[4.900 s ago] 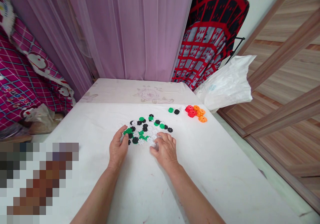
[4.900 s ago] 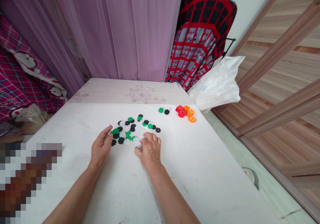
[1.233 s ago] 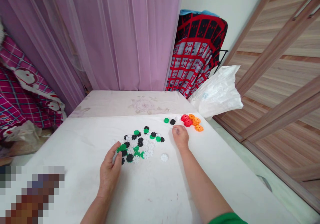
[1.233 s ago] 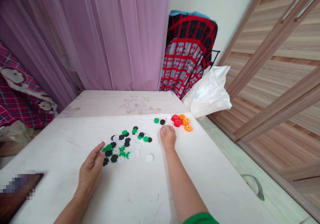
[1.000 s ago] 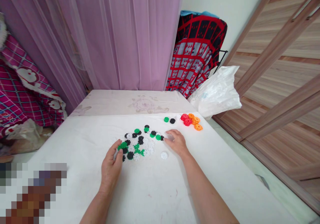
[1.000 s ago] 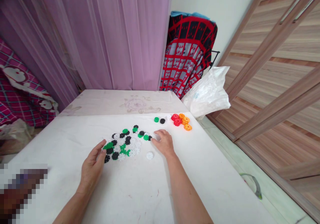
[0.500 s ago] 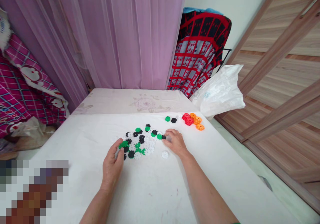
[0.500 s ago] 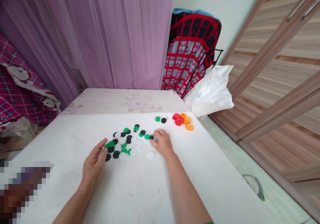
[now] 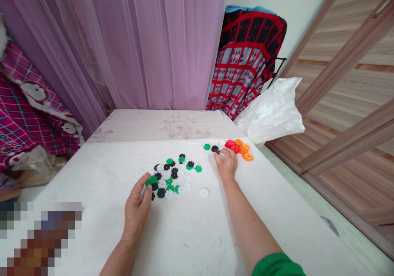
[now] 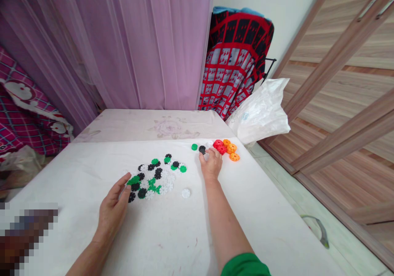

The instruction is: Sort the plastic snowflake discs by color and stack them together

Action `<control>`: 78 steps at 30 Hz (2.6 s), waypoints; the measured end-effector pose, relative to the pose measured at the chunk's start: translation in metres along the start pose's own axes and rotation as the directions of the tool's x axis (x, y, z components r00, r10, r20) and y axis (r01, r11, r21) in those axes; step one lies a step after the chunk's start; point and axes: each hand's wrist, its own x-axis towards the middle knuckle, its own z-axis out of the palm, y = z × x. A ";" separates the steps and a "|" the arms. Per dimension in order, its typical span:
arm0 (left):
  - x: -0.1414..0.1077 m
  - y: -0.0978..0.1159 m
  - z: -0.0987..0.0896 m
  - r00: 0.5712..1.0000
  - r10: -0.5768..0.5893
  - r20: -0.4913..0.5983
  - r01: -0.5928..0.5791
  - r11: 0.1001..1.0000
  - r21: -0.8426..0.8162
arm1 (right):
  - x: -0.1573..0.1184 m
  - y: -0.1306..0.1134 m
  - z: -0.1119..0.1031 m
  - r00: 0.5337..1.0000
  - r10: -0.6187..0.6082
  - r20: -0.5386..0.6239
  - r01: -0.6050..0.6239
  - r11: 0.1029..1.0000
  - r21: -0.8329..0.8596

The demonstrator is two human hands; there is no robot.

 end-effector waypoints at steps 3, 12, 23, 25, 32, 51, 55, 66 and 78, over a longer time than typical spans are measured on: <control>-0.001 0.001 -0.001 1.000 -0.010 0.002 0.010 1.000 0.010 | 0.016 0.002 0.011 0.999 0.045 0.007 -0.045 0.998 -0.038; -0.002 0.002 -0.001 1.000 -0.014 -0.004 0.014 1.000 -0.002 | 0.027 0.011 0.026 0.998 0.058 0.010 -0.057 0.995 -0.085; 0.000 0.001 0.000 1.000 -0.022 -0.001 0.022 1.000 -0.017 | 0.023 0.001 0.015 0.993 0.107 0.048 -0.106 0.994 -0.019; 0.000 0.000 0.001 1.000 -0.027 -0.002 0.027 0.999 -0.021 | 0.013 -0.002 0.008 0.989 0.112 0.093 -0.117 0.991 0.056; 0.001 -0.001 0.001 1.000 0.002 -0.011 -0.002 1.000 -0.012 | -0.030 -0.024 -0.016 0.884 -0.126 0.451 0.015 0.970 0.242; 0.000 0.002 0.001 1.000 -0.007 0.003 0.007 1.000 -0.008 | -0.031 -0.041 -0.022 0.793 -0.321 0.518 0.316 0.943 0.100; -0.001 0.003 0.001 1.000 -0.005 0.000 0.005 1.000 -0.005 | -0.029 -0.039 -0.020 0.856 -0.277 0.436 0.283 0.958 0.053; 0.000 -0.002 0.000 1.000 0.020 0.000 -0.020 1.000 0.004 | 0.020 -0.027 0.006 0.973 -0.125 0.193 0.163 0.967 -0.194; -0.001 -0.008 0.001 0.999 0.046 0.010 -0.046 0.999 0.021 | 0.028 -0.016 0.028 0.970 -0.195 0.144 0.229 0.929 -0.290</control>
